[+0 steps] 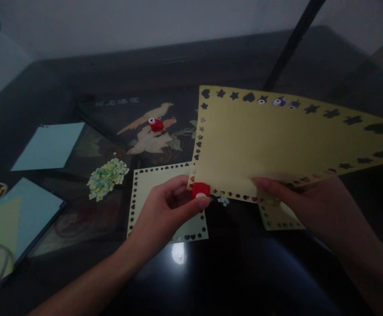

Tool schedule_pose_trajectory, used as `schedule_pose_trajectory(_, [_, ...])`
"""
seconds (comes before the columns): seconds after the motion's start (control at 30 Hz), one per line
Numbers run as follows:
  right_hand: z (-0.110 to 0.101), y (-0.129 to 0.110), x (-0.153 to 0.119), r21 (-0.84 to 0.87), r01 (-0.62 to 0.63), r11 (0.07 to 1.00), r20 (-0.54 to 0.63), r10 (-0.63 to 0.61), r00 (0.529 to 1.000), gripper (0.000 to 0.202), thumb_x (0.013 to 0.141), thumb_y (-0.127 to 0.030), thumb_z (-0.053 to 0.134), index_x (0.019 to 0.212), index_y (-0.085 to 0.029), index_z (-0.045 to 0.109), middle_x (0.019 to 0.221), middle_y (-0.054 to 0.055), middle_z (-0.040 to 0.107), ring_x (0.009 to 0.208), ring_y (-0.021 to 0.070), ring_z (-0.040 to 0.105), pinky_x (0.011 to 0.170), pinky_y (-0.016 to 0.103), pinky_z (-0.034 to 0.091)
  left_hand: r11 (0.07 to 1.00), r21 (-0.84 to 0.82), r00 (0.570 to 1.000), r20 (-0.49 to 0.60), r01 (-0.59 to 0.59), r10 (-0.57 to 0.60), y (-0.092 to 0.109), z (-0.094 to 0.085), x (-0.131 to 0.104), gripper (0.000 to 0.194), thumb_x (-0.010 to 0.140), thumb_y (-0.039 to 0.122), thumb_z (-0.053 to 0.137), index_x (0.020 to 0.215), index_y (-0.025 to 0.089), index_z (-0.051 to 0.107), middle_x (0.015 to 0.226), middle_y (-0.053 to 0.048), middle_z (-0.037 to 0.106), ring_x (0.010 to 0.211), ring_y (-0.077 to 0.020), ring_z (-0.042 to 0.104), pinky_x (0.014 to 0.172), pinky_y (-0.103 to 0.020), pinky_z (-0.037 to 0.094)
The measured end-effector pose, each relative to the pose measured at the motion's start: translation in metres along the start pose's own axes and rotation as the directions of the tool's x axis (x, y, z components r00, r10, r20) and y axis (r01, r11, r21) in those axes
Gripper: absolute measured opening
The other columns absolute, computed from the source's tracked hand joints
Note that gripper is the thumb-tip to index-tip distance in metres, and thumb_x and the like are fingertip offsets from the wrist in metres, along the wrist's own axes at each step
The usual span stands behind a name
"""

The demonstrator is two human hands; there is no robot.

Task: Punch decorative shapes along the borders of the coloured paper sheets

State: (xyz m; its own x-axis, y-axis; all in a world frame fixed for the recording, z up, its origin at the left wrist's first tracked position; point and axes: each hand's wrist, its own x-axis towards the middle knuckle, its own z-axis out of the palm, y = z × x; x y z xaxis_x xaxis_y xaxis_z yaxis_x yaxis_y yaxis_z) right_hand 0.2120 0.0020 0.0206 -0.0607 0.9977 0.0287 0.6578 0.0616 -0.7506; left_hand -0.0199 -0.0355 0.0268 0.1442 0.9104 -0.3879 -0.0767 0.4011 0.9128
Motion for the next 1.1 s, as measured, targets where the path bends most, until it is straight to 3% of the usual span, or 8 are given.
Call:
schedule_pose_trajectory(0.37, [0.0000, -0.0008, 0.0003, -0.002, -0.007, 1.000, -0.017, 0.007, 1.000, 0.040, 0.070, -0.048, 0.068, 0.103, -0.026, 0.067, 0.107, 0.009, 0.071, 0.101, 0.0330, 0.064, 0.094, 0.054, 0.043, 0.999, 0.040, 1.000, -0.017, 0.022, -0.022, 0.0032, 0.0009, -0.0006, 0.028, 0.074, 0.028, 0.072, 0.098, 0.016, 0.066, 0.097, -0.007, 0.074, 0.096, -0.0207, 0.069, 0.087, -0.031, 0.052])
schedule_pose_trajectory(0.87, [-0.0009, -0.0020, 0.0005, -0.011, 0.032, 0.999, 0.010, -0.032, 0.999, 0.025, 0.074, -0.046, 0.065, 0.094, -0.031, 0.068, 0.100, 0.004, 0.071, 0.106, 0.0338, 0.062, 0.098, 0.060, 0.039, 0.999, 0.037, 1.000, -0.003, 0.012, -0.011, 0.0025, 0.0007, -0.0021, 0.025, 0.075, 0.028, 0.071, 0.096, 0.016, 0.066, 0.098, -0.007, 0.074, 0.095, -0.0193, 0.069, 0.086, -0.029, 0.052])
schedule_pose_trajectory(1.1, [-0.0012, -0.0020, 0.0002, -0.013, 0.018, 1.000, 0.014, -0.018, 1.000, 0.029, 0.074, -0.047, 0.065, 0.098, -0.031, 0.067, 0.102, 0.005, 0.071, 0.103, 0.0346, 0.063, 0.097, 0.061, 0.041, 0.998, 0.059, 1.000, -0.013, 0.008, -0.007, 0.0042, 0.0013, -0.0008, 0.026, 0.074, 0.029, 0.072, 0.096, 0.016, 0.066, 0.097, -0.007, 0.074, 0.095, -0.0212, 0.069, 0.086, -0.032, 0.052])
